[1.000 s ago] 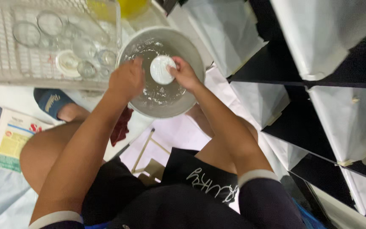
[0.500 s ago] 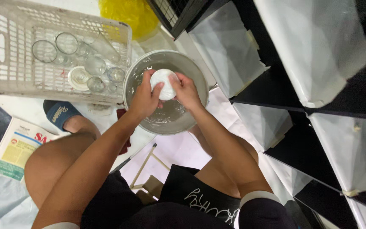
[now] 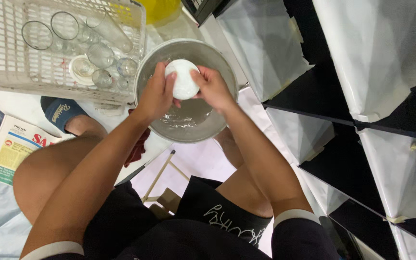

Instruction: The person sits on the floor and washes various dishes by hand in a bucket of water. They rinse bowls, plates, and a rectangular tray, then place the cleaned items into a plastic basket or onto a nearby shelf.

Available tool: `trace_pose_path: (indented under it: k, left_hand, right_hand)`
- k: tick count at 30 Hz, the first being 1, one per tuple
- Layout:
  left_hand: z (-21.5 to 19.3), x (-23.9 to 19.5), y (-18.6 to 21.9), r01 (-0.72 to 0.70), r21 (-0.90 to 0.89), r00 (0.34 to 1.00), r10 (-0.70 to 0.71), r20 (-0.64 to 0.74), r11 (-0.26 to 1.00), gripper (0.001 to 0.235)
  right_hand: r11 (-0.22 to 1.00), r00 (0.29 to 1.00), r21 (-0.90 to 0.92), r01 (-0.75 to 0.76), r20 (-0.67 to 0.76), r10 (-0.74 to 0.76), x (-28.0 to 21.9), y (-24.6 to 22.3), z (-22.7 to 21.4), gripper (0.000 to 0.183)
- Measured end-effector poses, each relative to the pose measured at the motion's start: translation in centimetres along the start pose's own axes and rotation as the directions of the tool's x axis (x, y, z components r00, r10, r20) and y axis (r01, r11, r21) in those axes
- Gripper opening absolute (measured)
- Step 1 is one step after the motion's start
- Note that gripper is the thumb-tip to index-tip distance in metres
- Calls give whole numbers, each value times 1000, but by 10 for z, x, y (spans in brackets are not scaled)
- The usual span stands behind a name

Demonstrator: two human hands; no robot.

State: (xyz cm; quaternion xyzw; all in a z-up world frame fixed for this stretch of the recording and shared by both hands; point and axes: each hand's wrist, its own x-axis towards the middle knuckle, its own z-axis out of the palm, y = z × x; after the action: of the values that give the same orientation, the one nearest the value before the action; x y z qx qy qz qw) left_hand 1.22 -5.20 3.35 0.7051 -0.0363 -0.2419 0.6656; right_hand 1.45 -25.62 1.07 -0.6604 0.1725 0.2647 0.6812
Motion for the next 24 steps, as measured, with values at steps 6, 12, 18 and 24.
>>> trace_pose_path:
  k: [6,12,18,24]
  left_hand:
    - [3,-2,1,-6,110,998,0,62,994,55]
    - [6,1,-23,3,566,999,-23,29,824,51]
    - [2,1,-56,-116,861,993,63,97,495,51]
    - [-1,-7,-64,-72,897,988,-94,124,436,39]
  right_hand:
    - [999,983,-45,9,182,0,-2,-5,-20,39]
    - [939,976,-268,214,88,-198,8,-1,-13,28]
    - [577,857,-677,457,160,-491,7,0,-15,28]
    - [525,833,-696,489,194,-519,32,61,-16,37]
